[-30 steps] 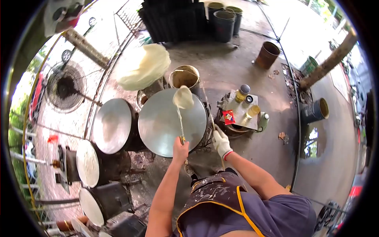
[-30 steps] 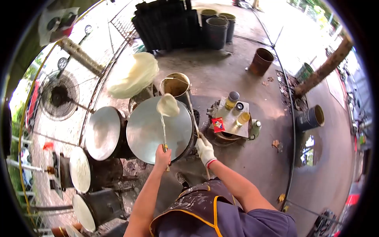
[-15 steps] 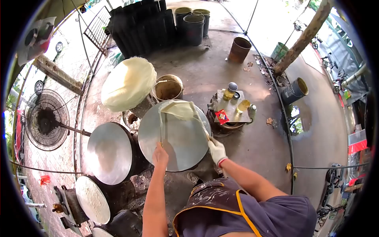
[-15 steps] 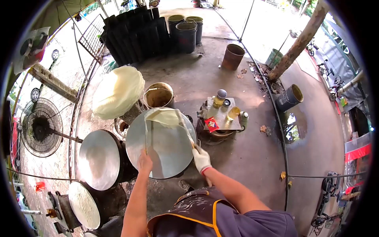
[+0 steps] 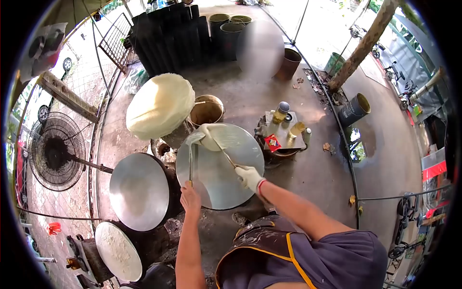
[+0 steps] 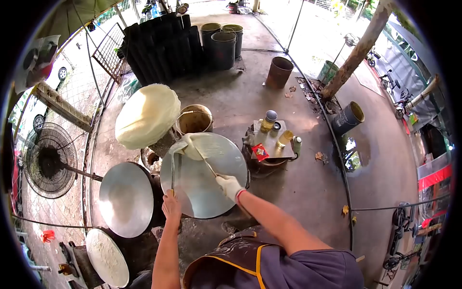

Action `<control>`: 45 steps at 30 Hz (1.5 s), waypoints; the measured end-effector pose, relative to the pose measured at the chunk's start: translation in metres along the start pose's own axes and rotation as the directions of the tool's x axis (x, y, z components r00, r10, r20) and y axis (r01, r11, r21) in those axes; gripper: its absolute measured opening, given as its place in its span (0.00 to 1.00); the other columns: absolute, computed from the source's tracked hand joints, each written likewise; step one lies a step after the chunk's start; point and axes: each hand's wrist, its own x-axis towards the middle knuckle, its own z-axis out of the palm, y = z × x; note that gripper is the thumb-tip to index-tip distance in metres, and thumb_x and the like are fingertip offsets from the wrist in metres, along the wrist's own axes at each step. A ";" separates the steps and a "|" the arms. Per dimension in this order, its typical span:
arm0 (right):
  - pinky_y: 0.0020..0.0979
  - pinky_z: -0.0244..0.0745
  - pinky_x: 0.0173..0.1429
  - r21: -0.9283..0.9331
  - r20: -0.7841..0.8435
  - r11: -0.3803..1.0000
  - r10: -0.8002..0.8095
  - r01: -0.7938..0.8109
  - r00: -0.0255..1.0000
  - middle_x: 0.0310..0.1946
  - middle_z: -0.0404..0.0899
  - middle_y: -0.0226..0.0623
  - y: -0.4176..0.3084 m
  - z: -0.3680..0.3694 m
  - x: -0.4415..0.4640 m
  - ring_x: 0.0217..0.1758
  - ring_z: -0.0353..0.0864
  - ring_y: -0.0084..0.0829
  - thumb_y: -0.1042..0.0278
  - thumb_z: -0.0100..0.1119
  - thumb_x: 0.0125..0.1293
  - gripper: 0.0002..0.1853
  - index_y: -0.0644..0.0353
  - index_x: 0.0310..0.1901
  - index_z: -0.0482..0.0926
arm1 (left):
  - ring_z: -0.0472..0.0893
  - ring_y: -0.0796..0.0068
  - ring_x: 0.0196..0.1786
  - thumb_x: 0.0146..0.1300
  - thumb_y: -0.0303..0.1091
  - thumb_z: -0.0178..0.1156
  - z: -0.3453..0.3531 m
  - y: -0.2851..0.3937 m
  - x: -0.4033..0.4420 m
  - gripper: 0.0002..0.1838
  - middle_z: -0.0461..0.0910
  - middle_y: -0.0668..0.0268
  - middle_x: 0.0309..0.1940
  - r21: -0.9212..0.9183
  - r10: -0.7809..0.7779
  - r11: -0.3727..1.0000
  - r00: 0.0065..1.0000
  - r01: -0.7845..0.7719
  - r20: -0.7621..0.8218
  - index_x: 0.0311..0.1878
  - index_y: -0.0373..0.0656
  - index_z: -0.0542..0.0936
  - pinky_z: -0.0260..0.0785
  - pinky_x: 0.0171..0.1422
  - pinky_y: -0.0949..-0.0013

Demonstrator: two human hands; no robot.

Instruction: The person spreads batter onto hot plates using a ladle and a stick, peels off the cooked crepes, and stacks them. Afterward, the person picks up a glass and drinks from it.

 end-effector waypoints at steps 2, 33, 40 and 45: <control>0.21 0.60 0.21 -0.107 -0.012 0.991 -0.077 0.075 0.997 0.21 0.72 0.21 0.000 -0.022 0.002 0.18 0.65 0.15 0.58 0.54 0.64 0.20 0.55 0.55 0.79 | 0.77 0.47 0.41 0.63 0.32 0.51 -0.025 0.007 -0.012 0.19 0.72 0.50 0.39 0.009 -0.054 0.998 0.998 0.054 -0.045 0.58 0.48 0.68 0.69 0.43 0.51; 0.21 0.64 0.26 -0.548 0.175 0.837 0.121 -0.005 0.977 0.22 0.74 0.23 -0.041 -0.037 0.029 0.21 0.66 0.15 0.55 0.57 0.61 0.19 0.51 0.52 0.82 | 0.79 0.63 0.37 0.56 0.22 0.59 -0.031 -0.057 -0.169 0.16 0.78 0.59 0.34 -0.655 -0.165 0.755 0.956 -0.036 -0.242 0.50 0.31 0.75 0.72 0.46 0.67; 0.23 0.65 0.23 -0.547 0.386 0.835 0.194 0.054 0.902 0.23 0.77 0.24 -0.051 -0.012 0.032 0.19 0.68 0.17 0.54 0.57 0.61 0.18 0.54 0.47 0.83 | 0.59 0.86 0.14 0.70 0.29 0.50 -0.056 0.017 -0.151 0.03 0.63 0.73 0.19 -0.995 -0.216 -0.024 0.971 0.100 0.103 0.43 0.41 0.69 0.54 0.18 0.77; 0.25 0.65 0.23 -0.400 0.318 0.906 -0.007 0.141 0.948 0.23 0.76 0.26 -0.066 -0.058 0.076 0.20 0.69 0.19 0.51 0.60 0.59 0.18 0.53 0.45 0.84 | 0.60 0.84 0.14 0.68 0.26 0.50 -0.064 0.037 -0.158 0.04 0.63 0.72 0.19 -0.991 -0.352 -0.112 0.929 0.077 0.112 0.44 0.42 0.68 0.55 0.18 0.77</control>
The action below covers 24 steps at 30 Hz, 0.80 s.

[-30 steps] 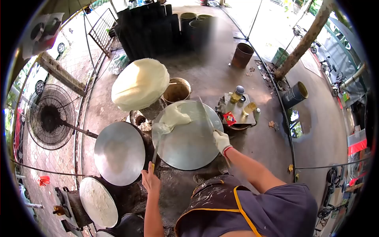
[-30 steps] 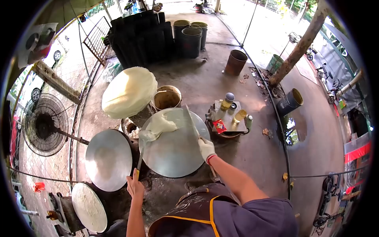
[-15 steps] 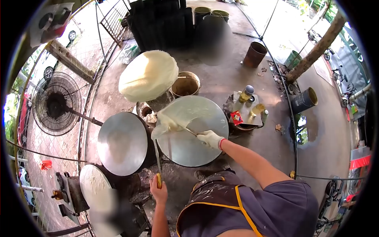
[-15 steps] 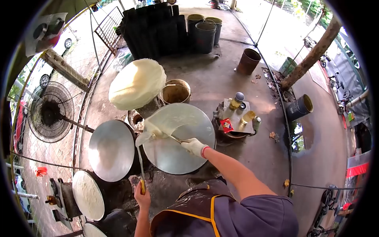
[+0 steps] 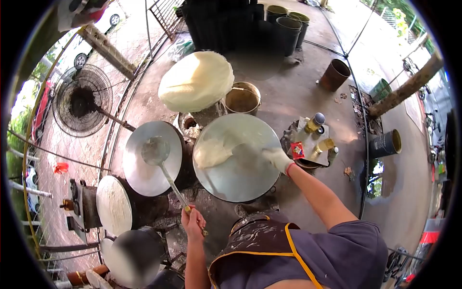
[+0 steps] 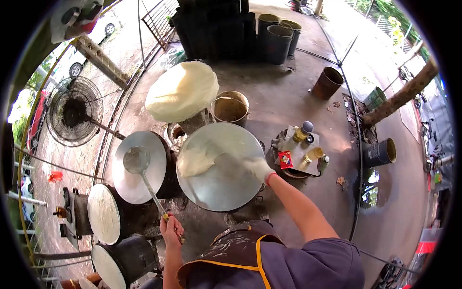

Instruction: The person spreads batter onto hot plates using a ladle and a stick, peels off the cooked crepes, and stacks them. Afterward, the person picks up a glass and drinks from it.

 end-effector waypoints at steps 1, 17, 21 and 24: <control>0.24 0.65 0.23 0.266 -0.103 0.962 -0.031 0.058 0.994 0.23 0.76 0.27 -0.002 0.005 0.012 0.19 0.69 0.19 0.51 0.60 0.58 0.18 0.54 0.44 0.85 | 0.61 0.84 0.14 0.67 0.25 0.50 0.001 -0.007 0.001 0.05 0.63 0.72 0.19 0.042 0.010 0.999 0.999 -0.008 -0.043 0.44 0.42 0.68 0.55 0.18 0.77; 0.27 0.58 0.18 -0.389 0.554 0.921 0.264 -0.035 0.790 0.17 0.72 0.25 0.004 -0.016 0.043 0.16 0.65 0.19 0.47 0.63 0.54 0.19 0.55 0.37 0.82 | 0.73 0.68 0.19 0.63 0.26 0.54 0.026 -0.096 -0.075 0.05 0.71 0.63 0.21 0.631 0.139 0.761 0.913 0.150 -0.384 0.39 0.40 0.69 0.63 0.22 0.68; 0.23 0.51 0.13 -0.493 0.400 0.831 0.479 -0.258 0.781 0.15 0.69 0.23 0.006 -0.081 0.030 0.10 0.61 0.17 0.48 0.63 0.58 0.14 0.50 0.30 0.79 | 0.78 0.42 0.34 0.61 0.29 0.55 0.027 -0.122 -0.115 0.10 0.77 0.48 0.29 0.883 0.167 0.446 0.955 0.150 -0.246 0.44 0.38 0.69 0.68 0.35 0.52; 0.24 0.53 0.14 -0.188 0.119 0.913 0.388 -0.363 0.914 0.18 0.70 0.25 -0.005 -0.072 0.067 0.11 0.60 0.18 0.46 0.65 0.55 0.17 0.51 0.37 0.82 | 0.77 0.38 0.35 0.62 0.31 0.53 0.038 -0.135 -0.143 0.10 0.78 0.45 0.31 0.942 0.120 0.263 0.962 0.207 -0.245 0.46 0.40 0.68 0.67 0.36 0.46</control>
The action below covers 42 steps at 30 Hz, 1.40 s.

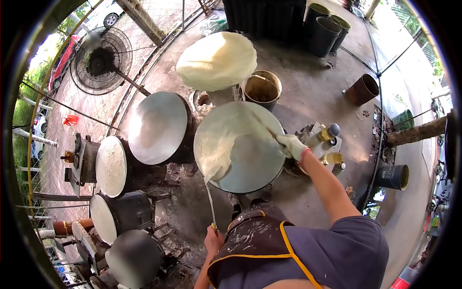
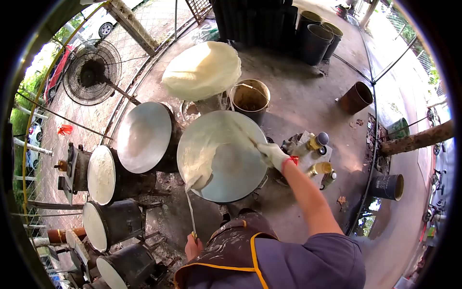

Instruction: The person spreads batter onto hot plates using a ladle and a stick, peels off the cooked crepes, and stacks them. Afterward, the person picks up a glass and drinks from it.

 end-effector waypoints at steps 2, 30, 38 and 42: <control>0.27 0.60 0.18 0.019 0.026 0.960 -0.281 0.280 0.959 0.20 0.73 0.27 -0.004 0.020 -0.003 0.14 0.64 0.22 0.44 0.64 0.53 0.22 0.53 0.40 0.83 | 0.77 0.38 0.34 0.62 0.31 0.53 0.000 0.007 -0.011 0.10 0.78 0.45 0.31 0.038 -0.033 0.999 0.999 0.032 0.020 0.45 0.40 0.68 0.67 0.35 0.45; 0.20 0.56 0.19 0.200 0.250 0.961 -0.236 0.189 0.939 0.20 0.66 0.21 0.143 0.076 -0.119 0.16 0.60 0.15 0.58 0.59 0.62 0.24 0.55 0.59 0.74 | 0.78 0.60 0.27 0.62 0.28 0.57 -0.045 -0.020 -0.011 0.12 0.75 0.56 0.25 -0.269 0.349 0.899 0.936 -0.346 -0.035 0.46 0.34 0.71 0.68 0.33 0.60; 0.22 0.61 0.21 0.411 0.199 0.893 -0.285 0.184 0.938 0.22 0.72 0.24 0.166 0.294 -0.163 0.16 0.64 0.16 0.59 0.52 0.66 0.15 0.52 0.53 0.75 | 0.66 0.86 0.16 0.66 0.26 0.54 -0.124 -0.054 0.014 0.07 0.67 0.72 0.20 -0.813 0.382 0.569 0.915 -0.123 0.130 0.45 0.39 0.70 0.59 0.17 0.78; 0.26 0.65 0.26 0.401 -0.306 0.781 -0.378 0.478 0.874 0.20 0.73 0.27 0.182 0.342 -0.115 0.22 0.70 0.19 0.60 0.51 0.65 0.16 0.59 0.48 0.79 | 0.62 0.85 0.13 0.66 0.23 0.52 -0.182 -0.067 -0.004 0.06 0.65 0.71 0.19 -0.942 0.381 0.336 0.916 -0.013 0.123 0.45 0.40 0.68 0.56 0.16 0.79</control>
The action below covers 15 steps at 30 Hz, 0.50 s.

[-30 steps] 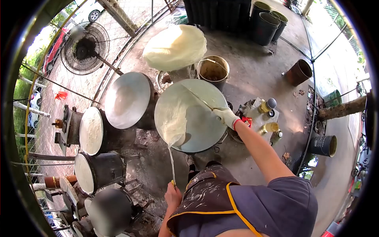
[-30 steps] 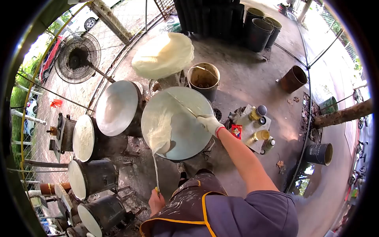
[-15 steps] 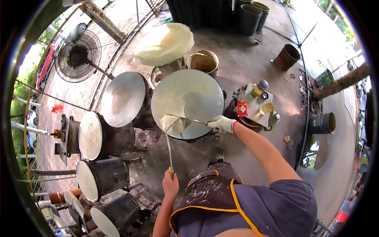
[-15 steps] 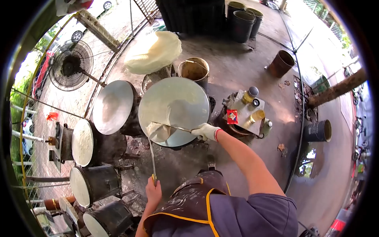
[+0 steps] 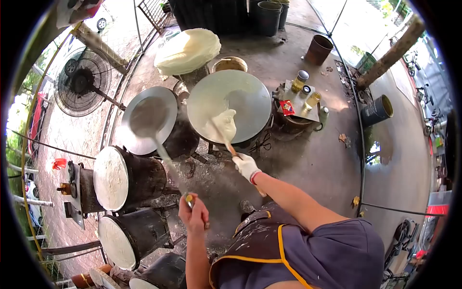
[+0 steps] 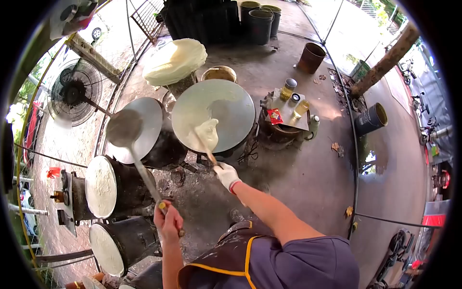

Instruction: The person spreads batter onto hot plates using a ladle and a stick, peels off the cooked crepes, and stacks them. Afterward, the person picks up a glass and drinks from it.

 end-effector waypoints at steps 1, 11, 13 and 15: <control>0.31 0.70 0.35 -0.147 -0.091 0.988 -0.070 0.056 0.993 0.25 0.77 0.37 0.015 0.002 -0.004 0.28 0.77 0.28 0.59 0.49 0.66 0.17 0.62 0.48 0.78 | 0.62 0.84 0.13 0.65 0.23 0.51 -0.008 0.005 -0.006 0.06 0.66 0.71 0.19 -0.073 -0.010 0.997 1.000 0.008 -0.029 0.45 0.40 0.68 0.56 0.16 0.78; 0.37 0.71 0.46 -0.231 -0.324 0.973 -0.061 -0.016 0.944 0.33 0.80 0.48 0.028 0.016 0.011 0.39 0.79 0.46 0.56 0.48 0.67 0.19 0.63 0.47 0.78 | 0.59 0.82 0.11 0.67 0.26 0.48 -0.096 -0.034 -0.080 0.08 0.62 0.71 0.19 -0.329 -0.256 0.925 0.952 0.192 -0.165 0.48 0.44 0.71 0.53 0.15 0.75; 0.36 0.71 0.42 0.020 -0.308 0.999 0.047 -0.043 0.950 0.30 0.79 0.44 0.027 0.025 0.008 0.34 0.78 0.39 0.56 0.49 0.67 0.19 0.63 0.47 0.77 | 0.58 0.83 0.11 0.67 0.26 0.48 -0.096 -0.036 -0.091 0.09 0.62 0.71 0.19 -0.362 -0.297 0.906 0.939 0.220 -0.174 0.49 0.44 0.71 0.53 0.15 0.76; 0.34 0.71 0.39 0.209 -0.211 0.968 0.187 -0.142 0.960 0.27 0.78 0.40 -0.005 0.039 -0.020 0.31 0.76 0.32 0.56 0.49 0.67 0.19 0.63 0.47 0.77 | 0.58 0.83 0.12 0.66 0.25 0.49 -0.101 -0.046 -0.095 0.11 0.63 0.71 0.20 -0.408 -0.304 0.885 0.943 0.226 -0.136 0.51 0.44 0.70 0.53 0.14 0.76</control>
